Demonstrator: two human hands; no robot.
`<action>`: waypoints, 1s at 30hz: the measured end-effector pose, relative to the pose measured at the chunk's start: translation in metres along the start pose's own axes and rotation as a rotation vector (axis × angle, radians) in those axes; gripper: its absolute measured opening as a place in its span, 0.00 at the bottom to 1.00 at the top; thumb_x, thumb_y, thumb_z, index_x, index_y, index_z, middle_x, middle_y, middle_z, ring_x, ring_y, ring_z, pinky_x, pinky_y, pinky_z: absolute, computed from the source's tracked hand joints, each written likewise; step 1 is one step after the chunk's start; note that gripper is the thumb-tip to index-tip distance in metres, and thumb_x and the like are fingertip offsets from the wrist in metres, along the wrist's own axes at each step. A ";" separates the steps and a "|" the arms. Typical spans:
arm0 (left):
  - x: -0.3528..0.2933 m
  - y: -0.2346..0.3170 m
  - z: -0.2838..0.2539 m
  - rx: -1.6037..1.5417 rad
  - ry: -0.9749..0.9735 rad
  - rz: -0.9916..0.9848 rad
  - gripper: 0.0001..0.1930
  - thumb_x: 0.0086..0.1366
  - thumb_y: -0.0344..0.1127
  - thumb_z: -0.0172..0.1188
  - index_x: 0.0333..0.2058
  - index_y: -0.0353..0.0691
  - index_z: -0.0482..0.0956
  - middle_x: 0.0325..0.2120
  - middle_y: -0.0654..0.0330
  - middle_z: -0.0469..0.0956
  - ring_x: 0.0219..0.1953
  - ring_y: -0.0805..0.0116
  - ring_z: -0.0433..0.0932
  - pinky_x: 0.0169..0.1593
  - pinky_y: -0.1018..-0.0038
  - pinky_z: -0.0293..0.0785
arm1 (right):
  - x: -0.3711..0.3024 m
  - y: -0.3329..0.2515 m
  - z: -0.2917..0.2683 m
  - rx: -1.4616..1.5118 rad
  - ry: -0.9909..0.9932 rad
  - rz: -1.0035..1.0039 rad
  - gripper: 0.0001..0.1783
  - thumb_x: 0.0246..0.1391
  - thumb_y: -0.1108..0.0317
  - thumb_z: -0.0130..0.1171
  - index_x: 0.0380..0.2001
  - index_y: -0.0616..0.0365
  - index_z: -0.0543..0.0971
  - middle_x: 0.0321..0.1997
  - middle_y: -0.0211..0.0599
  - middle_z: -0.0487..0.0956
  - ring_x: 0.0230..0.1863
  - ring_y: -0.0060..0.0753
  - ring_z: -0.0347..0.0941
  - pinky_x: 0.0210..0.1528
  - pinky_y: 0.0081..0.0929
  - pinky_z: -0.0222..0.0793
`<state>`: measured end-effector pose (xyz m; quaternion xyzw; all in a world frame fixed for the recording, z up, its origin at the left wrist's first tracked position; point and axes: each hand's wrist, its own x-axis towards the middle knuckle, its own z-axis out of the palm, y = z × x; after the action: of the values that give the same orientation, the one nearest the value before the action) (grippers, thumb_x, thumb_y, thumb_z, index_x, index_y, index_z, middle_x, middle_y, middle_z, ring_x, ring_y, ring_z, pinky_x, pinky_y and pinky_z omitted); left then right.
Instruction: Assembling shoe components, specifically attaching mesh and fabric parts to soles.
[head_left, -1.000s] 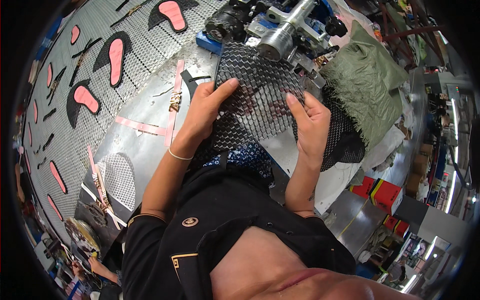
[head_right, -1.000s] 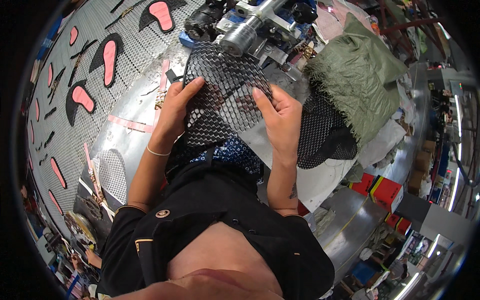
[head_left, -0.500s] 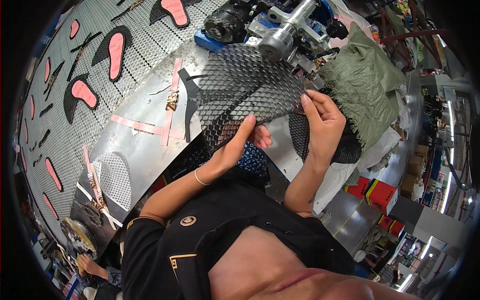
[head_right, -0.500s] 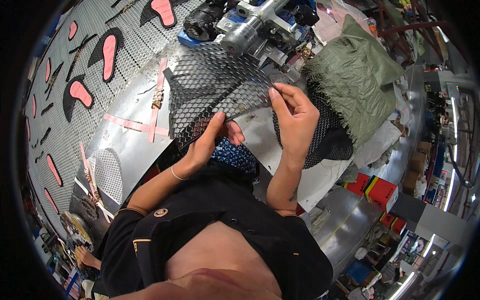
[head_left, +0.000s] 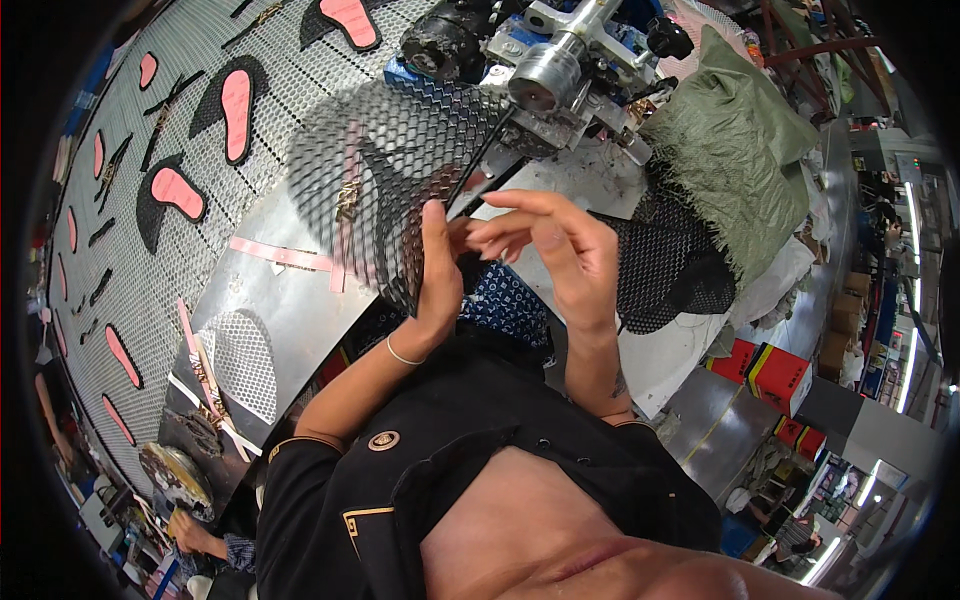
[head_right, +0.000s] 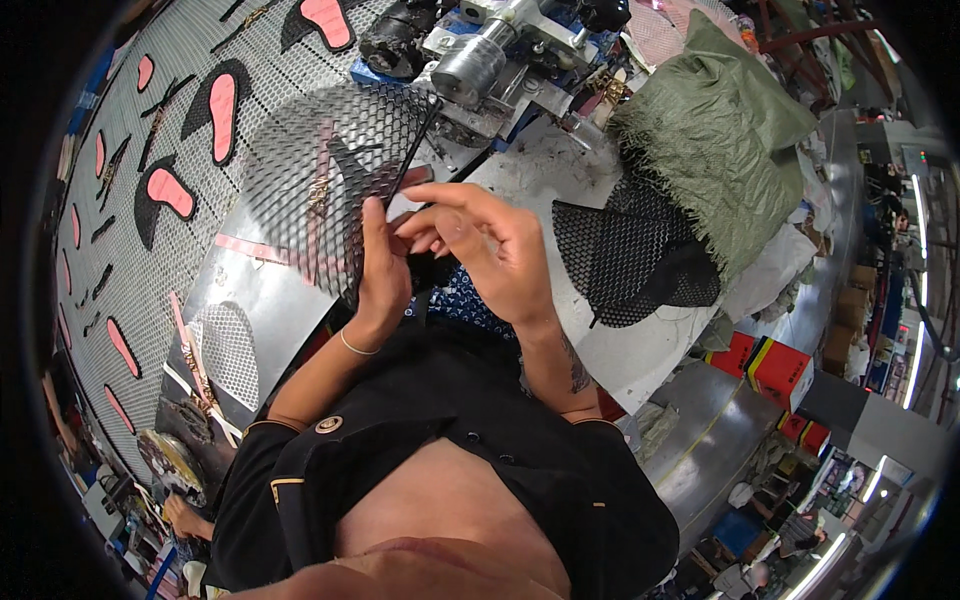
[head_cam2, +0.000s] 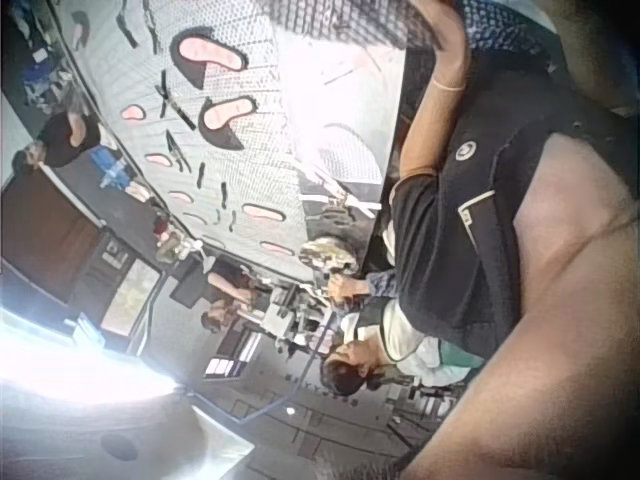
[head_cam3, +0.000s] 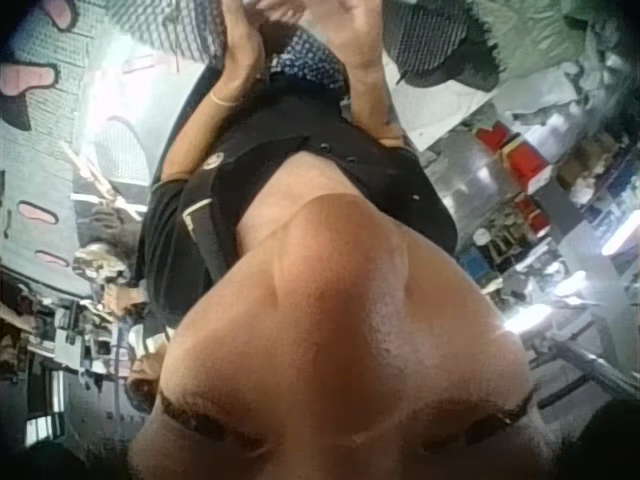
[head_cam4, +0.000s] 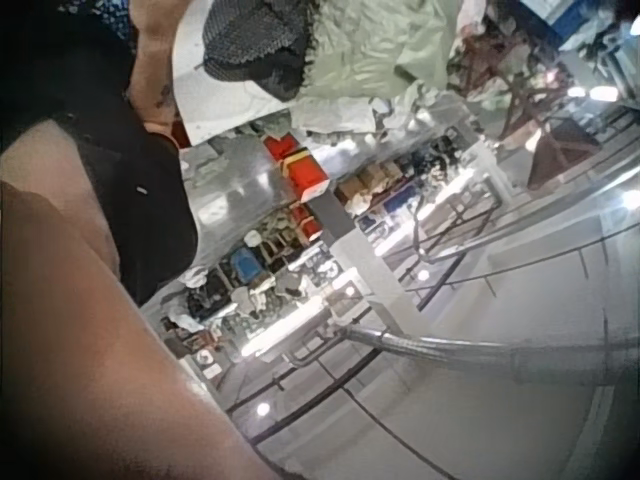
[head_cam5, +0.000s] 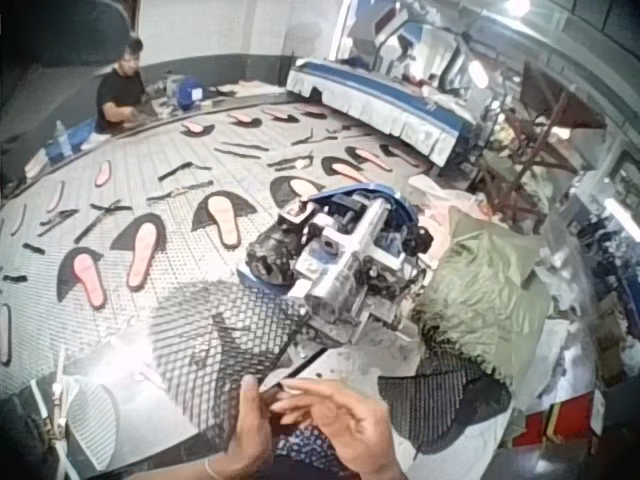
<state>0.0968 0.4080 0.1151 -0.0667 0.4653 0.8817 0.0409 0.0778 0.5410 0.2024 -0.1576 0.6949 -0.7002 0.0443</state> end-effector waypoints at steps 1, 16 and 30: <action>0.001 0.005 -0.015 0.042 -0.118 -0.016 0.26 0.75 0.50 0.36 0.56 0.32 0.68 0.47 0.49 0.74 0.38 0.67 0.78 0.39 0.73 0.75 | -0.001 0.003 0.002 0.148 -0.076 0.007 0.28 0.65 0.52 0.47 0.51 0.69 0.74 0.38 0.44 0.82 0.35 0.26 0.79 0.36 0.20 0.72; -0.013 0.043 -0.023 1.025 -0.113 0.964 0.23 0.47 0.31 0.68 0.46 0.39 0.82 0.55 0.43 0.72 0.52 0.52 0.76 0.53 0.66 0.70 | -0.035 0.010 -0.018 0.387 0.086 0.192 0.56 0.60 0.28 0.21 0.57 0.80 0.64 0.58 0.59 0.71 0.58 0.48 0.70 0.62 0.44 0.64; -0.009 0.073 -0.059 1.194 -0.040 0.965 0.23 0.51 0.34 0.66 0.49 0.47 0.81 0.62 0.46 0.63 0.61 0.45 0.65 0.63 0.56 0.60 | -0.022 0.034 -0.012 0.356 0.048 0.260 0.49 0.63 0.34 0.25 0.59 0.76 0.64 0.43 0.58 0.80 0.39 0.42 0.79 0.50 0.34 0.69</action>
<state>0.1005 0.3181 0.1425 0.1930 0.8392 0.4022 -0.3110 0.0900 0.5579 0.1653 -0.0396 0.5757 -0.8037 0.1447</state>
